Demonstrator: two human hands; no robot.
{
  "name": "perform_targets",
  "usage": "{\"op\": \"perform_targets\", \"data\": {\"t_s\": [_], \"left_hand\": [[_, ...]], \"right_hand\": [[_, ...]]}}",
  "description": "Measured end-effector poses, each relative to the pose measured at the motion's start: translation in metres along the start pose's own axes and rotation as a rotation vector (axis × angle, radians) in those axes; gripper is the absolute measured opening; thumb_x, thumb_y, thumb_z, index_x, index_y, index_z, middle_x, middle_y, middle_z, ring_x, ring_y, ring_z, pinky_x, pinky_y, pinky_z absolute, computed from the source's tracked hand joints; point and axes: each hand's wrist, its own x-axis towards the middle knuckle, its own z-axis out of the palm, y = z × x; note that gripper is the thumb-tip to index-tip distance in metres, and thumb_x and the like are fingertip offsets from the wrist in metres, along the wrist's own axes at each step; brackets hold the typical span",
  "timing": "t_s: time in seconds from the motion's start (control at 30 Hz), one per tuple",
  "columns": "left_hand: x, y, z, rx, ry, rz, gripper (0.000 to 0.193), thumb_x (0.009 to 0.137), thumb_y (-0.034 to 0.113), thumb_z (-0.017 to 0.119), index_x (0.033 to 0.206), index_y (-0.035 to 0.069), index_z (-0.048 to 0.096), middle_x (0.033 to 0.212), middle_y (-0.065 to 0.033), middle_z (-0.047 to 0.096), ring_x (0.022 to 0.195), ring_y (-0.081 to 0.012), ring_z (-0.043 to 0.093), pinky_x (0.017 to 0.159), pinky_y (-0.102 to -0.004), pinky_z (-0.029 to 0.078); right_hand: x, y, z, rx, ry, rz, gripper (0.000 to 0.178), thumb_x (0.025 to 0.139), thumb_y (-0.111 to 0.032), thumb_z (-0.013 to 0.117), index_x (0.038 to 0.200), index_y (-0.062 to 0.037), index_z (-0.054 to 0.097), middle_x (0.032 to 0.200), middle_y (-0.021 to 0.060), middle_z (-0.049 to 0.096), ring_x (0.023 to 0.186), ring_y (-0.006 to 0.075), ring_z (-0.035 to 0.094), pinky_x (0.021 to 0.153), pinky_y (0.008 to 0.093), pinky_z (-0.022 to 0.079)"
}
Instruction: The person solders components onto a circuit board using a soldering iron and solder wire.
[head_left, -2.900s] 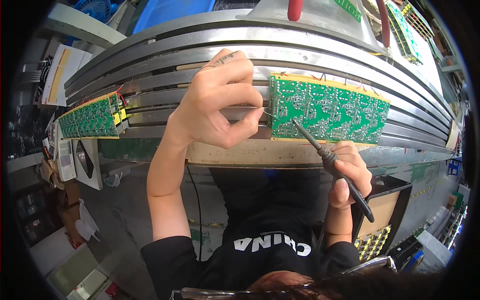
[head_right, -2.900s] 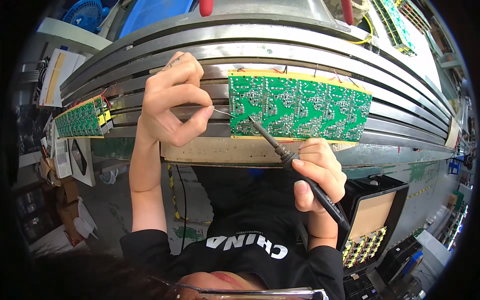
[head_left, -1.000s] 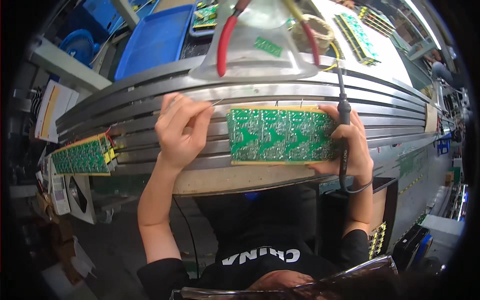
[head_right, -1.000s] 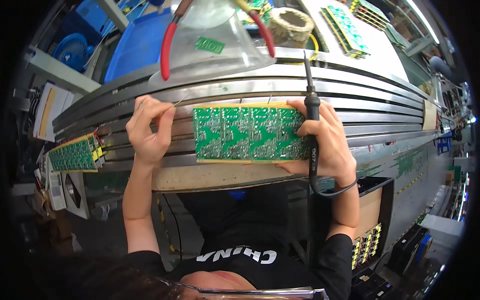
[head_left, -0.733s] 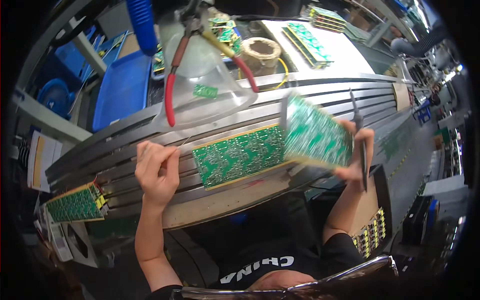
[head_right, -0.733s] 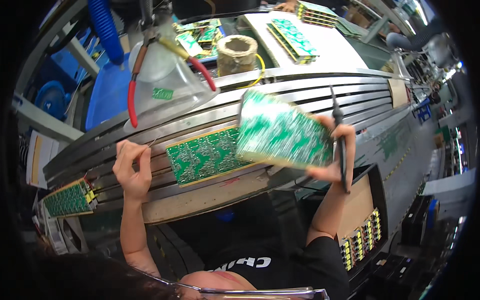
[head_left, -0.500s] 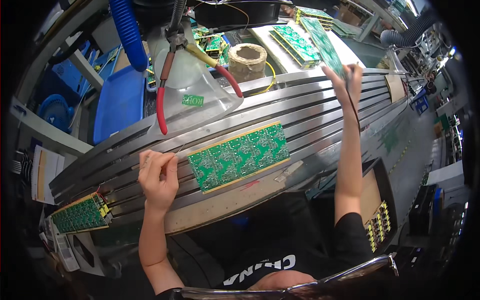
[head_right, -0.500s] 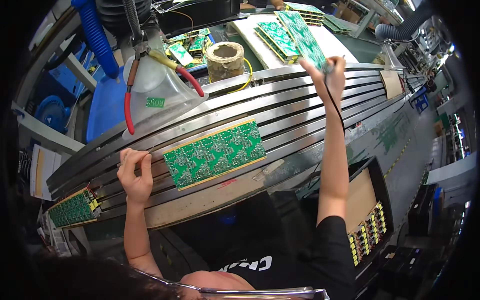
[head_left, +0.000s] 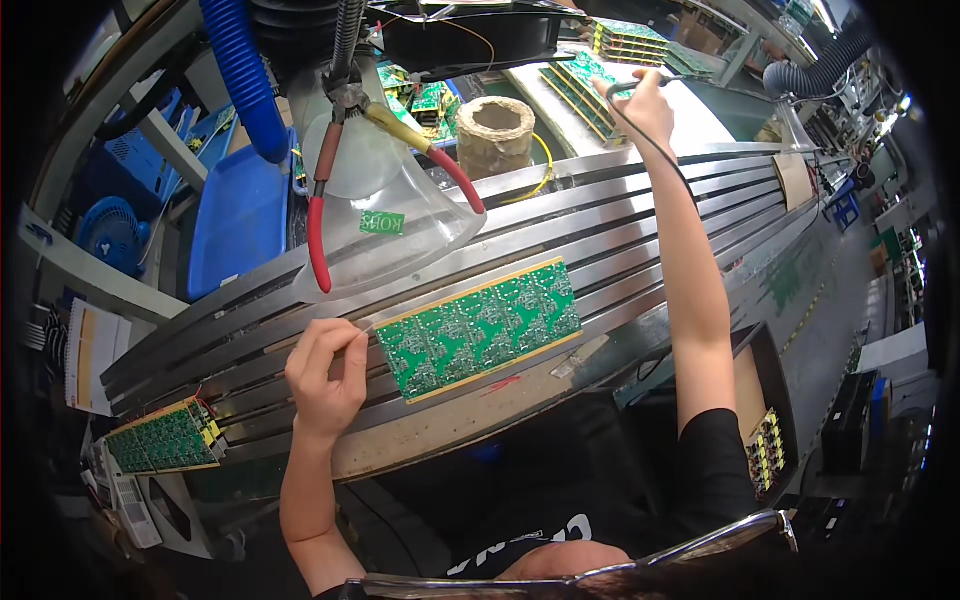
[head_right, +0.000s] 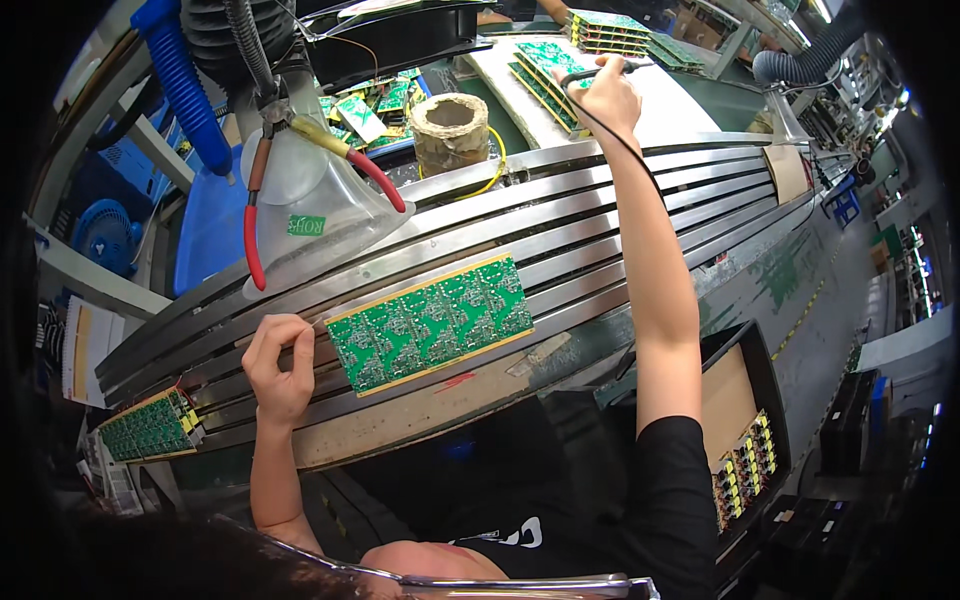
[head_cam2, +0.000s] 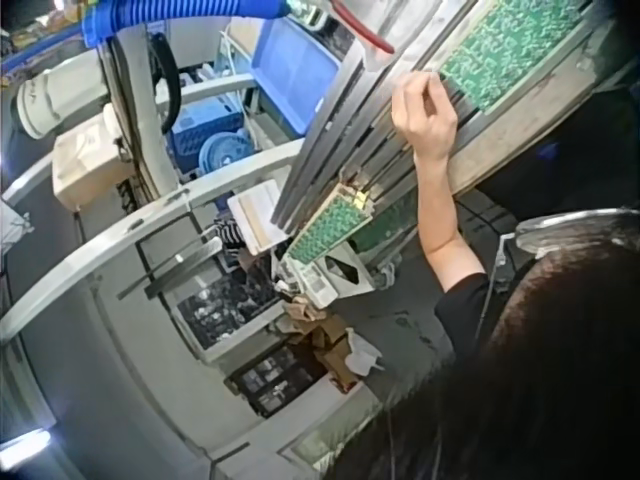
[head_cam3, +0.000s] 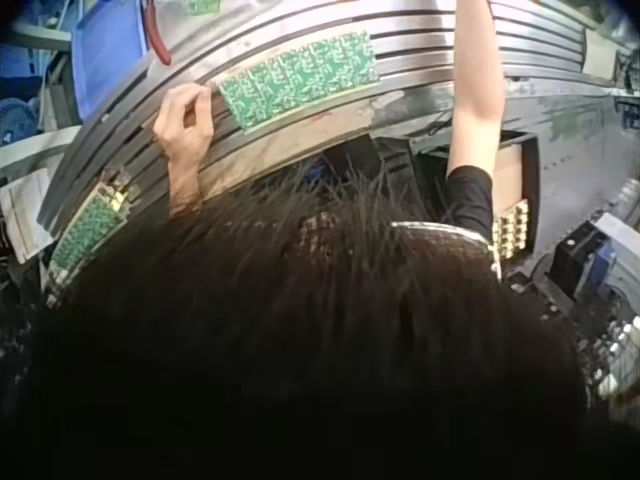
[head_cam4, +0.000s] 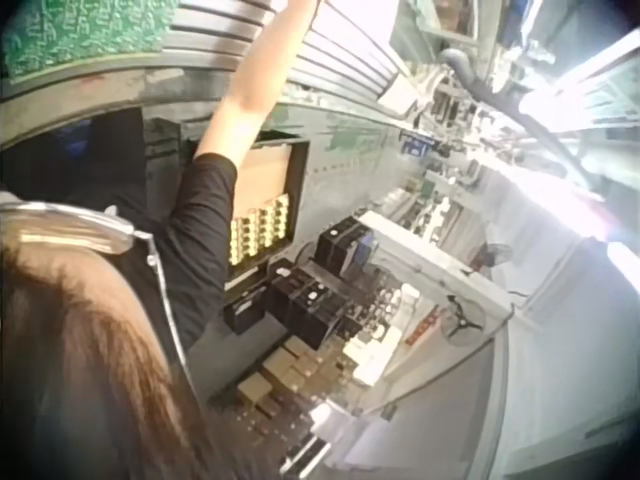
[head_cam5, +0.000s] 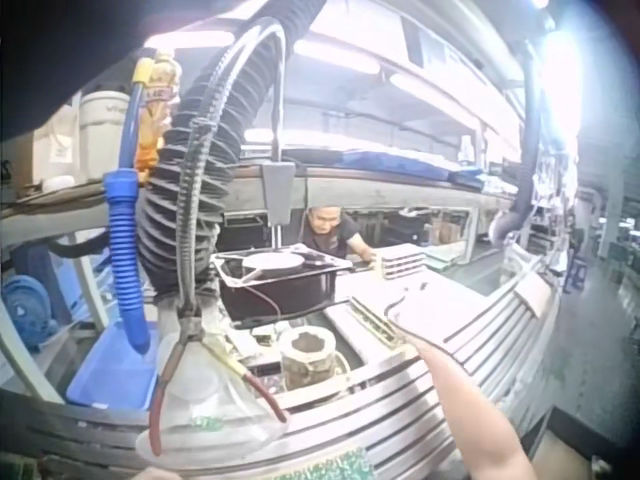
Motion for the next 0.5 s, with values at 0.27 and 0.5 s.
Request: {"op": "perform_targets", "data": {"t_s": [0.27, 0.5], "left_hand": [[-0.003, 0.006, 0.005, -0.101, -0.064, 0.03, 0.015, 0.081, -0.009, 0.069, 0.092, 0.001, 0.066, 0.093, -0.0112, 0.07, 0.072, -0.0241, 0.063, 0.064, -0.0308, 0.052], [-0.007, 0.0, 0.003, -0.069, -0.036, 0.064, 0.017, 0.08, -0.009, 0.07, 0.093, 0.001, 0.066, 0.094, -0.0115, 0.07, 0.069, -0.0243, 0.062, 0.063, -0.0312, 0.052]], "right_hand": [[-0.136, -0.051, -0.008, 0.701, -0.079, -0.572, 0.018, 0.1, -0.012, 0.061, 0.117, -0.0073, 0.061, 0.09, 0.0069, 0.068, 0.071, 0.0155, 0.056, 0.068, 0.0299, 0.047], [-0.203, -0.061, -0.054, 0.767, -0.233, -0.448, 0.028, 0.095, 0.003, 0.059, 0.122, -0.0055, 0.061, 0.079, 0.0046, 0.065, 0.068, 0.0135, 0.059, 0.067, 0.027, 0.05]]}}
